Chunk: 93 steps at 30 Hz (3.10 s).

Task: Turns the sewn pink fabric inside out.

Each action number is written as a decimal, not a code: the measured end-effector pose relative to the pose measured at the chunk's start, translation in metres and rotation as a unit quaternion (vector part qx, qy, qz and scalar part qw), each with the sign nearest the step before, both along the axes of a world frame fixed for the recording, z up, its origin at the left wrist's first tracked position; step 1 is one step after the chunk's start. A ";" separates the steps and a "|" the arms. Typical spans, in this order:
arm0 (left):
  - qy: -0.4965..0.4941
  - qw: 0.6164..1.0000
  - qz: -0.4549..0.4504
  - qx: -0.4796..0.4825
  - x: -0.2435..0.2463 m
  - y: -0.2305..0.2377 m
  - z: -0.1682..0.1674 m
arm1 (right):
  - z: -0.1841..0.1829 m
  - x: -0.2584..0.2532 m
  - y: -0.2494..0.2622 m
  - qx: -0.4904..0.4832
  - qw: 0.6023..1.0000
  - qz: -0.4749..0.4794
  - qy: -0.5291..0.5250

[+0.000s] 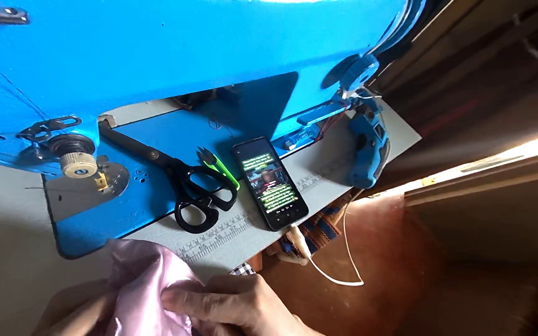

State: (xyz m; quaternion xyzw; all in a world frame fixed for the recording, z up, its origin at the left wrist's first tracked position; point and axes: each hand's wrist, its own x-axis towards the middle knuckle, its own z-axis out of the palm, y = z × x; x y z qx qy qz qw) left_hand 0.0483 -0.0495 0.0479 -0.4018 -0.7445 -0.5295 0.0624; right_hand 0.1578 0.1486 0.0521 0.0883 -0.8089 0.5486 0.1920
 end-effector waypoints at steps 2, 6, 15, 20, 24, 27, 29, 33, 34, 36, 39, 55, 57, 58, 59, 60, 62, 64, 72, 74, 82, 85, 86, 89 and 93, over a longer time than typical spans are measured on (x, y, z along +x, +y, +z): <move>0.006 1.000 0.003 -0.001 0.001 0.000 0.000 | -0.001 0.000 -0.002 -0.006 1.000 0.003 0.003; 0.058 0.998 0.032 -0.009 0.008 0.003 -0.002 | 0.000 -0.002 -0.002 -0.015 1.000 0.006 0.008; -0.079 0.993 -0.012 0.090 0.005 0.002 0.011 | -0.003 -0.001 -0.006 0.011 1.000 -0.026 0.006; -0.176 0.971 0.021 0.161 0.006 0.007 0.020 | -0.004 -0.001 -0.010 0.008 0.999 -0.032 0.003; -0.204 0.971 -0.004 0.124 0.000 0.002 0.023 | -0.007 -0.001 -0.010 0.023 0.999 -0.041 0.002; -0.203 0.975 -0.075 0.053 -0.017 -0.023 0.005 | -0.010 -0.001 -0.012 0.047 0.997 -0.061 0.009; -0.189 0.979 -0.076 -0.003 -0.023 -0.033 0.003 | -0.012 -0.002 -0.014 0.074 0.994 -0.083 0.015; -0.111 0.988 0.035 -0.101 -0.012 -0.018 0.026 | -0.015 -0.005 -0.018 0.126 0.983 -0.128 0.031; -0.087 0.988 0.055 -0.119 -0.008 -0.012 0.031 | -0.015 -0.006 -0.019 0.136 0.981 -0.135 0.034; -0.036 0.987 0.067 -0.142 -0.007 -0.008 0.033 | -0.016 -0.006 -0.020 0.154 0.977 -0.145 0.039; -0.002 0.982 0.067 -0.176 -0.009 -0.009 0.032 | -0.016 -0.006 -0.021 0.172 0.973 -0.149 0.037; -0.094 0.987 0.127 -0.029 -0.019 -0.020 0.020 | -0.005 -0.011 -0.020 0.160 0.976 -0.145 -0.026; -0.188 0.975 0.106 0.055 -0.026 -0.028 0.008 | -0.005 -0.012 -0.018 0.146 0.979 -0.138 -0.023; -0.256 0.957 0.082 0.108 -0.030 -0.032 0.003 | -0.005 -0.011 -0.017 0.139 0.981 -0.133 -0.024; -0.323 0.932 0.054 0.159 -0.034 -0.035 -0.001 | -0.005 -0.011 -0.016 0.135 0.982 -0.127 -0.025; -0.379 0.904 0.020 0.198 -0.037 -0.038 -0.004 | -0.005 -0.011 -0.016 0.132 0.983 -0.125 -0.025; -0.462 0.853 -0.025 0.242 -0.038 -0.042 -0.004 | -0.006 -0.011 -0.015 0.132 0.983 -0.127 -0.022; -0.521 0.809 -0.057 0.266 -0.037 -0.041 -0.001 | -0.008 -0.010 -0.014 0.126 0.984 -0.121 -0.022; -0.366 0.911 0.013 0.191 -0.014 0.000 0.008 | -0.006 -0.010 -0.014 0.104 0.988 -0.114 -0.028; -0.304 0.940 0.063 0.143 -0.002 0.016 0.013 | -0.004 -0.012 -0.016 0.094 0.989 -0.114 -0.029; -0.324 0.911 0.106 0.231 0.007 0.058 0.028 | -0.001 0.001 0.004 0.018 0.999 0.015 -0.049; -0.321 0.918 0.068 0.223 0.005 0.056 0.023 | -0.007 0.005 0.011 -0.025 0.999 0.005 -0.046; -0.329 0.919 0.047 0.211 0.006 0.055 0.021 | -0.008 0.004 0.012 -0.041 0.998 -0.001 -0.037; -0.339 0.927 -0.014 0.159 0.014 0.053 0.021 | -0.007 0.002 0.013 -0.041 0.999 -0.003 0.014; -0.324 0.939 -0.031 0.112 0.022 0.048 0.022 | 0.001 0.003 0.015 0.008 0.999 -0.010 0.030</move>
